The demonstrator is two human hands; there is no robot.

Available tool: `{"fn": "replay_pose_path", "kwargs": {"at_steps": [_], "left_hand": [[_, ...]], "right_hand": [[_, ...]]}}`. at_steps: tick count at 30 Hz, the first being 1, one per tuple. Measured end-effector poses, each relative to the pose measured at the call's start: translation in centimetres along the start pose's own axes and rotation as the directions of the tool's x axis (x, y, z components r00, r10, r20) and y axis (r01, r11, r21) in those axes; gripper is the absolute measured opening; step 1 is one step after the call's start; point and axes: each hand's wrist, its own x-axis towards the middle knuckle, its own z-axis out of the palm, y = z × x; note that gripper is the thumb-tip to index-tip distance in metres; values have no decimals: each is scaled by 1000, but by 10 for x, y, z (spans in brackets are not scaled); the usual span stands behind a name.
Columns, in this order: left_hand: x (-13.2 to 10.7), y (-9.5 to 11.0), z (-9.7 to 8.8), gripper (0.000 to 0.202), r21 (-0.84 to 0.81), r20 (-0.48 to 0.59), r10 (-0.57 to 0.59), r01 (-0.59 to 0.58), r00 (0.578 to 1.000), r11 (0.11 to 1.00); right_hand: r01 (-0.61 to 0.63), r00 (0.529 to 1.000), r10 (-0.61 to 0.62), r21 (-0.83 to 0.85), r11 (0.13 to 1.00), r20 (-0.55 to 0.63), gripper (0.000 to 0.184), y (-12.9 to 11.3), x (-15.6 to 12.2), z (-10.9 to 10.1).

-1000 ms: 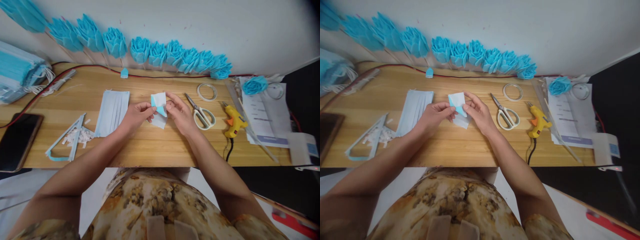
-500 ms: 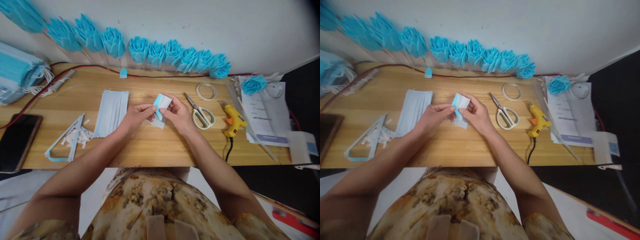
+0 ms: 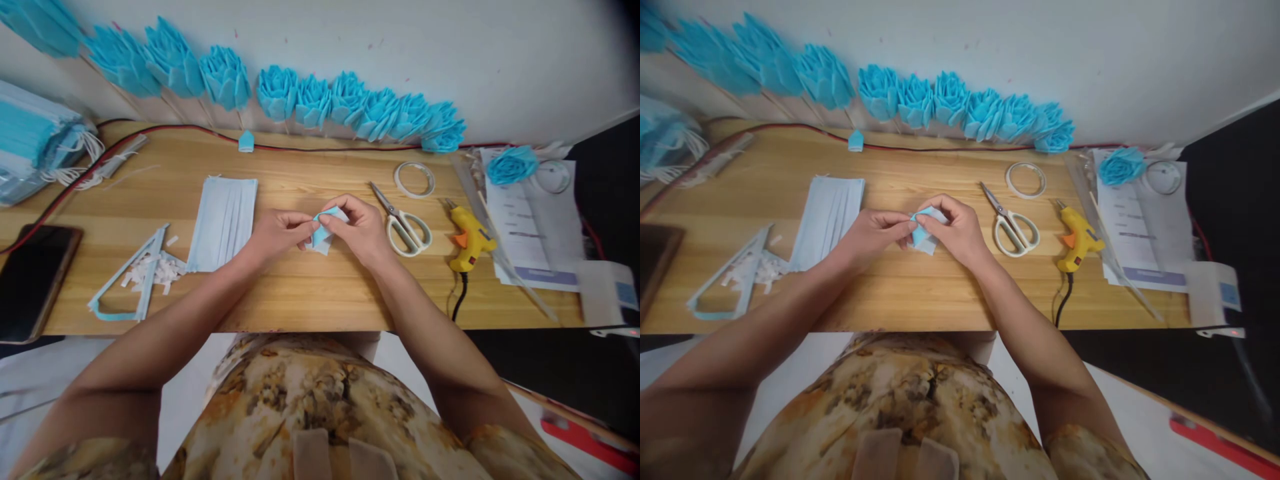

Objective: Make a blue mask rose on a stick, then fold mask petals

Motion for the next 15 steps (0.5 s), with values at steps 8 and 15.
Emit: {"fn": "replay_pose_path", "kwargs": {"at_steps": [8, 15], "left_hand": [[-1, 4, 0, 39, -45, -18, -21, 20, 1000, 999], [0, 7, 1, 36, -162, -15, -82, 78, 997, 984]], "right_hand": [[139, 988, -148, -166, 976, -47, 8, -3, -2, 2], [310, 947, -320, -310, 899, 17, 19, -3, -1, -4]]}}
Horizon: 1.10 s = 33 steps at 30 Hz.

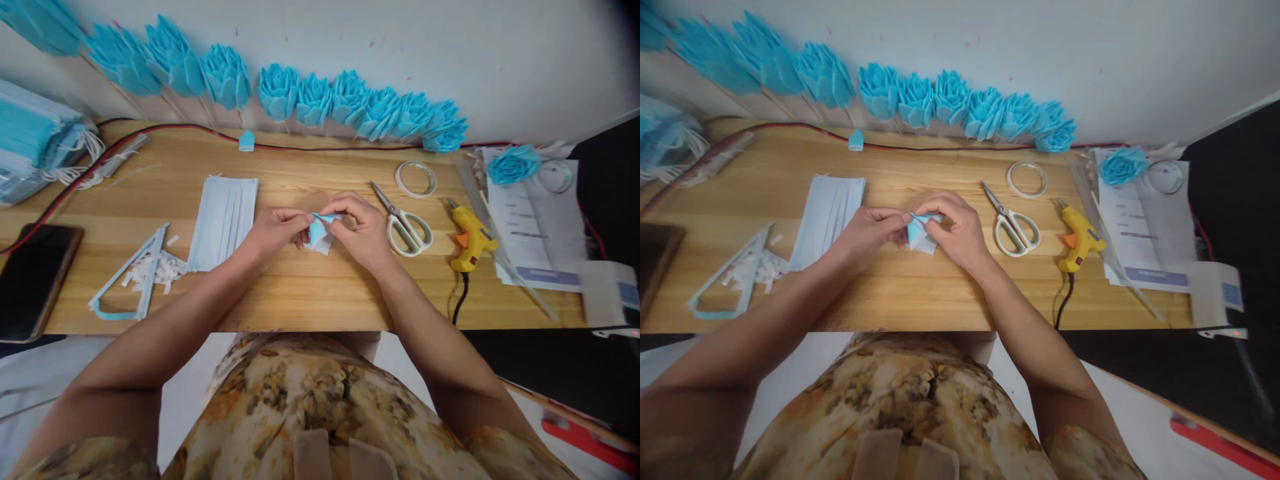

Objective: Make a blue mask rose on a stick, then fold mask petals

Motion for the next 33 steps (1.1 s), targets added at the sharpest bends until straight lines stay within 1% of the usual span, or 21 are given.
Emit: {"fn": "replay_pose_path", "kwargs": {"at_steps": [3, 7, 13, 16, 18, 20, 23, 26, 30, 33], "left_hand": [[0, 0, 0, 37, -3, 7, 7, -7, 1000, 1000], [-1, 0, -1, 36, -16, 5, 24, -24, 1000, 1000], [0, -2, -2, 39, 5, 5, 67, -67, 998, 998], [1, -3, -2, 39, 24, -9, 73, -73, 997, 997], [1, -4, -3, 38, 36, -30, 85, -84, 996, 996], [2, -4, -4, 37, 49, -59, 102, -99, 993, 994], [2, -5, -4, 33, 67, -81, 119, -114, 990, 991], [2, -5, -4, 33, 85, -83, 135, -128, 987, 988], [2, -4, -3, 34, 105, -98, 150, -139, 984, 985], [2, -4, -3, 36, 119, -91, 158, -147, 983, 982]], "right_hand": [[18, 1000, -18, -13, 1000, 11, 25, 1, 0, -1], [34, 999, -34, 4, 999, 14, 28, 1, 0, -2], [15, 999, -15, -8, 1000, 32, 28, 0, 0, -1], [3, 999, -4, 29, 1000, 53, 25, -1, 0, -3], [-43, 996, 35, 101, 994, 80, 21, -2, -1, -4], [-132, 987, 111, 200, 971, 114, 19, -2, -1, -6], [-297, 953, 259, 305, 905, 159, 33, -1, -2, -7], [-410, 911, 365, 329, 851, 191, 46, 0, -1, -5], [-484, 873, 421, 323, 813, 248, 47, -1, 0, -2], [-494, 866, 422, 327, 806, 267, 43, 0, 0, -1]]}}
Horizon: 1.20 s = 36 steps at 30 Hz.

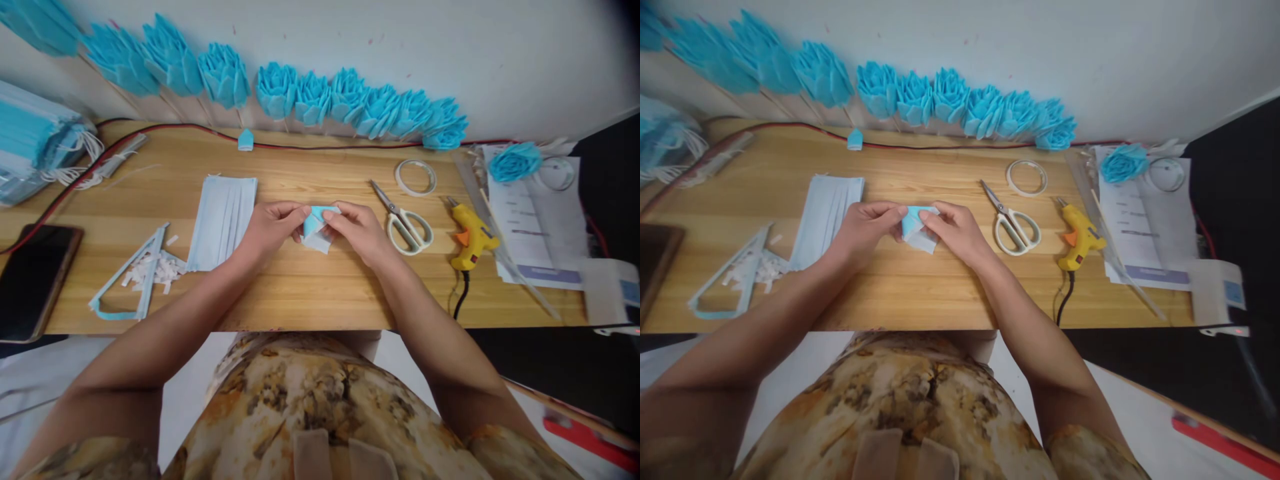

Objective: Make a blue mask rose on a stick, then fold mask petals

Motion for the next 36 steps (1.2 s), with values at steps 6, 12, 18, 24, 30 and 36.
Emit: {"fn": "replay_pose_path", "kwargs": {"at_steps": [6, 12, 18, 24, 30, 36], "left_hand": [[0, -1, -1, 37, -6, -6, -8, 8, 1000, 1000], [1, -2, 0, 34, -31, -7, 4, -5, 1000, 1000], [1, -1, 1, 33, -45, -12, 10, -11, 1000, 999], [1, -2, 3, 30, -37, -28, 9, -10, 1000, 999], [-1, -3, 4, 25, -61, -18, -17, 16, 1000, 998], [-2, 1, 5, 23, -168, 44, -98, 104, 994, 980]], "right_hand": [[1, 1000, -1, 18, 1000, -18, 38, 1, 1, 1], [-22, 1000, 22, 64, 998, -2, 38, -3, 0, 3], [-42, 999, 41, 94, 995, 17, 39, -4, -1, 5], [-25, 1000, 24, 69, 997, 6, 39, -2, 0, 5], [58, 994, -55, 29, 998, -96, 29, 1, 2, 3], [110, 985, -115, -50, 993, -126, 28, 2, 2, 0]]}}
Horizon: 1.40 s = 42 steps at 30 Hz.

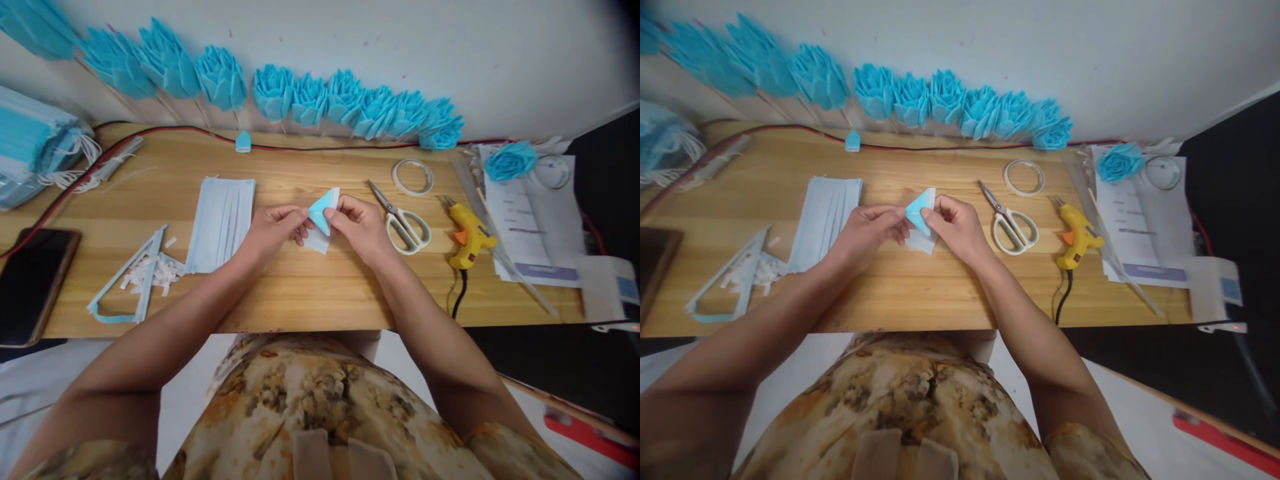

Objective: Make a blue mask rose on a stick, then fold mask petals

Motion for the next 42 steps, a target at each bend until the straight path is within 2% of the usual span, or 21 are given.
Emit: {"fn": "replay_pose_path", "kwargs": {"at_steps": [3, 9, 15, 20, 28, 34, 42], "left_hand": [[0, 2, -1, 29, -28, 5, 4, -4, 1000, 1000], [3, -1, -4, 24, 157, 0, 64, -64, 998, 986], [1, 2, -3, 27, 185, 43, 63, -70, 997, 980], [1, 4, -2, 23, 226, 60, 80, -91, 995, 970], [2, 0, -3, 24, 190, 46, 48, -56, 998, 980], [4, -2, -5, 24, 158, 2, 59, -59, 998, 986], [4, -1, -4, 23, 128, -12, 60, -59, 998, 990]], "right_hand": [[9, 1000, -8, -35, 999, 19, 30, -1, -1, -1], [-9, 1000, 11, -93, 996, 18, 33, -6, -2, -1], [13, 1000, -10, -104, 994, 25, 29, -6, -2, -1], [20, 998, -13, -116, 993, 60, 36, -7, -2, 0], [26, 998, -23, -38, 999, 62, 45, -7, -3, -3], [17, 1000, -17, 4, 1000, -14, 41, -7, -3, -3], [9, 995, -16, 76, 997, 97, 46, -5, -2, -2]]}}
